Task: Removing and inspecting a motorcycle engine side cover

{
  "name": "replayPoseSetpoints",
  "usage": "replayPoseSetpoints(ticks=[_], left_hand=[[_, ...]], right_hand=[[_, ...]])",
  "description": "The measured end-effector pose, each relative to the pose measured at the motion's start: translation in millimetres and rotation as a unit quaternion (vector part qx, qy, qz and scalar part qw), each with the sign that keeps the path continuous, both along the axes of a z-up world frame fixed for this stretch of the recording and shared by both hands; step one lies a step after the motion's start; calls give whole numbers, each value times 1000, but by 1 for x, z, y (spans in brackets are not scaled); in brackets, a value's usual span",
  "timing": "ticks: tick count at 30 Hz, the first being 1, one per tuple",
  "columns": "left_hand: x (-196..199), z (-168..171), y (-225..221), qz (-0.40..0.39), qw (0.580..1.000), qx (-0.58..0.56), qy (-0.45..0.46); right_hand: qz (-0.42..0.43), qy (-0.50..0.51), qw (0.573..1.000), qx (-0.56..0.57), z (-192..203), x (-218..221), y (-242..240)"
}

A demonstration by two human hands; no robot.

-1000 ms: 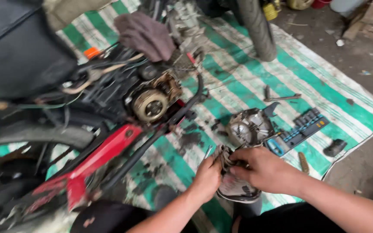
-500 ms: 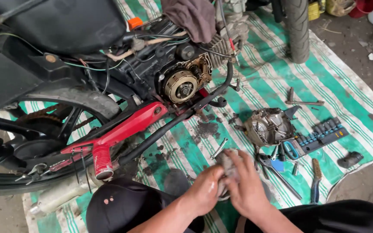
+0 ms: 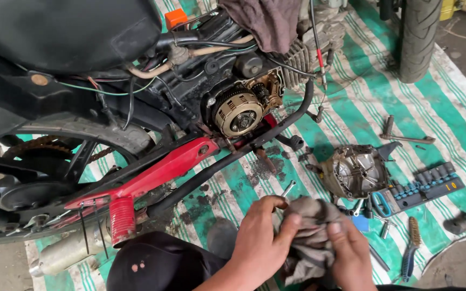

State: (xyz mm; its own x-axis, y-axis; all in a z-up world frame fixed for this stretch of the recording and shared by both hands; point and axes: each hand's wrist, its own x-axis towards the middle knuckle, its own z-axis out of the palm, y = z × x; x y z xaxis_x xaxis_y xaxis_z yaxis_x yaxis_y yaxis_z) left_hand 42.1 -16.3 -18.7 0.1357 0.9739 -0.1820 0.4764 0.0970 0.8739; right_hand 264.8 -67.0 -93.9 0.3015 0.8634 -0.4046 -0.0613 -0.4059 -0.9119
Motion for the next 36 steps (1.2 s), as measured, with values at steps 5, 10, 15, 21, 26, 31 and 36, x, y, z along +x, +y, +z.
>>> replayPoseSetpoints(ticks=[5, 10, 15, 21, 26, 31, 36], left_hand=[[23, -16, -2, -121, 981, 74, 132], [28, -83, -30, -177, 981, 39, 69], [26, -42, -18, -190, 960, 177, -100], [28, -19, -9, -144, 968, 201, -43], [27, 0, 4, -107, 962, 249, 15], [25, 0, -7, -93, 978, 185, 25], [14, -16, -15, -209, 945, -110, -225]], right_hand=[[29, 59, 992, -106, 13, -31, 9], [193, -93, 975, 62, -20, -30, -8], [-5, 15, 998, 58, -35, -7, -7], [-5, 148, 988, 36, -43, 3, -7], [97, 72, 991, 54, 9, -14, -11], [182, -2, 981, 64, 30, -14, -18], [275, -113, 952, 77, 53, -15, -6]])
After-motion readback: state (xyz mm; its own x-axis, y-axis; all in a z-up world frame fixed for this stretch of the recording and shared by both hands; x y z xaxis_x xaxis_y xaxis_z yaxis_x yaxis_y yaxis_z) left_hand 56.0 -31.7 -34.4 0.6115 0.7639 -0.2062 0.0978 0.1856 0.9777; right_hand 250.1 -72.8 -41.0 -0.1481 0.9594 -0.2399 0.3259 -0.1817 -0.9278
